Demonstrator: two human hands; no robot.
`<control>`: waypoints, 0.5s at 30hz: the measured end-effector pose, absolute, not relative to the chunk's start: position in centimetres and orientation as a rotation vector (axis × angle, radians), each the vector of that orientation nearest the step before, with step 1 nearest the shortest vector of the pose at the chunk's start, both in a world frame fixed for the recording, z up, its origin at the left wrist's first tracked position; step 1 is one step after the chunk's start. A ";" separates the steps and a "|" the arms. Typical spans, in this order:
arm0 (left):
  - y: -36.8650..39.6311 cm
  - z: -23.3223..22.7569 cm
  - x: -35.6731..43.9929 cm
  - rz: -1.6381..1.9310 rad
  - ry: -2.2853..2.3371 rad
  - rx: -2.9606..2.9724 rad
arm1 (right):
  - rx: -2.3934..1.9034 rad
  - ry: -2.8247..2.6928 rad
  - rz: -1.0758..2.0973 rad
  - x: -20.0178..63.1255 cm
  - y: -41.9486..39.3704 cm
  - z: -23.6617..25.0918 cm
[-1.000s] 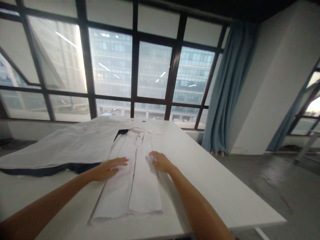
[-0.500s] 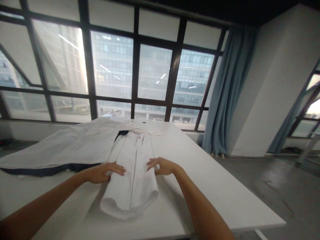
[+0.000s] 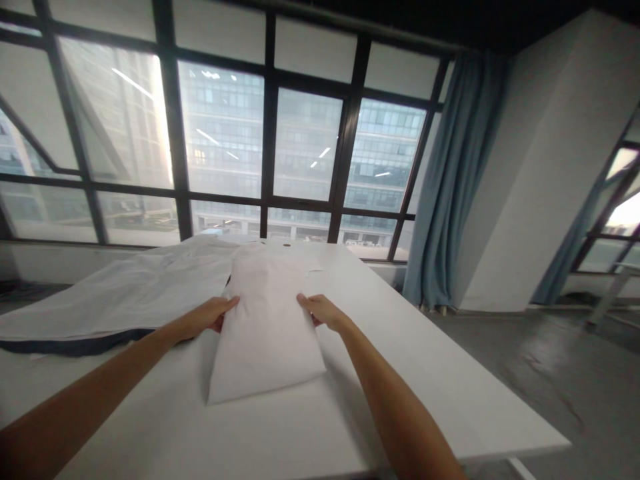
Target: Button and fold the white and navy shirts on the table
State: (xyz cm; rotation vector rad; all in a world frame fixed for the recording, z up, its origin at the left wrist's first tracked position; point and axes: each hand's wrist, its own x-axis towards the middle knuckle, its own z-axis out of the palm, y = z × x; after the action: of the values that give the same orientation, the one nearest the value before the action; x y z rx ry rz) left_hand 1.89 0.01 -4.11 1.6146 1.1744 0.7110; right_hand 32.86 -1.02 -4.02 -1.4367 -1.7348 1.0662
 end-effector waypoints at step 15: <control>4.5 -7.5 2.1 0.680 1.724 2.025 | -1.994 -1.824 0.304 32.0 1.6 -7.4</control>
State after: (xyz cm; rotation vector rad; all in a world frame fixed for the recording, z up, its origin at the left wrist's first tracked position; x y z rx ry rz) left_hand 2.14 4.53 -7.53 2.0246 1.7243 0.6803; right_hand 32.02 1.59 -7.40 -1.9938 -1.8236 0.3037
